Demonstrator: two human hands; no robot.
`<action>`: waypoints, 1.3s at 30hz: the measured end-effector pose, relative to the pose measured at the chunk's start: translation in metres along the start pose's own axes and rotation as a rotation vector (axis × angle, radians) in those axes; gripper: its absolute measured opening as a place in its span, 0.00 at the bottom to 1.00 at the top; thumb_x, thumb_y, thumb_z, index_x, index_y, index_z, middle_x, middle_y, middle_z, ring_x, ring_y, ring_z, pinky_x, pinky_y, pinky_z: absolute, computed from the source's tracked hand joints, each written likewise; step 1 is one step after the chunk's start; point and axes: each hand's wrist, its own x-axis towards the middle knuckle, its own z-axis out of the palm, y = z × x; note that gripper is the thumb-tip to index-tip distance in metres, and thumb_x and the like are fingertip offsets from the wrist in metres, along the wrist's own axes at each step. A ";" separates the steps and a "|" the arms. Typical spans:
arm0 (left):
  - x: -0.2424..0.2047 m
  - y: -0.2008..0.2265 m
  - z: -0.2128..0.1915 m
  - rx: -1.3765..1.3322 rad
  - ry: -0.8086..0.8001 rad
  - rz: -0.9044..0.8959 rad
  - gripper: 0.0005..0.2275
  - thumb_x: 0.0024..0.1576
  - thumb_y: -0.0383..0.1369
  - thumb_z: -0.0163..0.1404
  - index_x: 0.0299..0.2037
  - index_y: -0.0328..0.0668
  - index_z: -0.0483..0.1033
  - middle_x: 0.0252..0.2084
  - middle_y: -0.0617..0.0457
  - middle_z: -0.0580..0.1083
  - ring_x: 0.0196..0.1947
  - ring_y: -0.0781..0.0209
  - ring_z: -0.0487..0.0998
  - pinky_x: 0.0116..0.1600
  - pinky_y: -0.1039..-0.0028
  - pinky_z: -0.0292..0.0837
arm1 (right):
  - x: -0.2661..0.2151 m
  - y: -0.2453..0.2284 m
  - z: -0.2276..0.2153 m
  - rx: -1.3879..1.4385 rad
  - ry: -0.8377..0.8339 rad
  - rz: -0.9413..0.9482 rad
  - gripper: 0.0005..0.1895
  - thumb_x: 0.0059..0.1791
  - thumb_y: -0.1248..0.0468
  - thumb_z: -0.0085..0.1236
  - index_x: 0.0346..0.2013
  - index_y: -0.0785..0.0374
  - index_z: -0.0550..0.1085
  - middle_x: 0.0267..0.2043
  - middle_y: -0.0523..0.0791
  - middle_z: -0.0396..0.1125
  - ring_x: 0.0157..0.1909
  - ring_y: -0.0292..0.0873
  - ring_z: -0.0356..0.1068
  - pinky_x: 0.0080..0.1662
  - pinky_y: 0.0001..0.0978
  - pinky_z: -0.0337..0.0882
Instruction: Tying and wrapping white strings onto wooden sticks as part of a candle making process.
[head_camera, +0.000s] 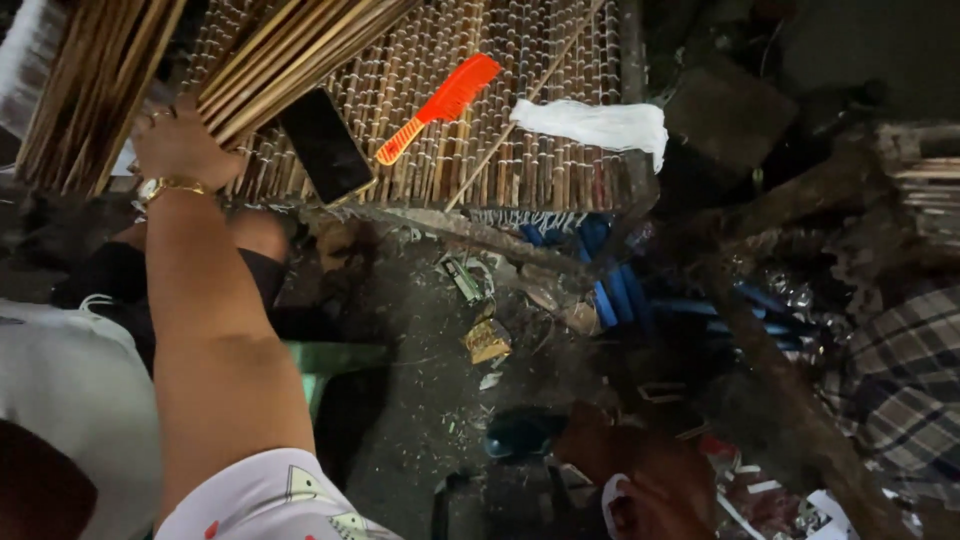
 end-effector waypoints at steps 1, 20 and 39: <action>0.002 -0.006 0.003 -0.039 0.000 0.018 0.45 0.54 0.48 0.57 0.77 0.41 0.43 0.75 0.29 0.50 0.71 0.25 0.52 0.69 0.37 0.54 | 0.017 -0.001 -0.011 0.035 -0.114 0.105 0.07 0.53 0.64 0.57 0.46 0.58 0.74 0.38 0.51 0.70 0.37 0.51 0.68 0.39 0.48 0.70; 0.009 -0.001 -0.003 0.193 -0.088 0.044 0.43 0.54 0.51 0.57 0.74 0.35 0.51 0.63 0.25 0.68 0.56 0.26 0.75 0.56 0.45 0.74 | -0.032 -0.003 0.033 0.003 -0.295 0.098 0.08 0.57 0.63 0.52 0.33 0.56 0.69 0.28 0.48 0.60 0.28 0.46 0.59 0.32 0.44 0.56; 0.001 0.004 -0.003 0.105 -0.038 0.021 0.35 0.60 0.45 0.59 0.70 0.33 0.55 0.45 0.30 0.76 0.38 0.32 0.81 0.30 0.51 0.83 | -0.017 -0.002 0.017 -0.049 -0.295 0.076 0.08 0.55 0.59 0.53 0.46 0.56 0.73 0.35 0.50 0.68 0.35 0.50 0.68 0.36 0.47 0.66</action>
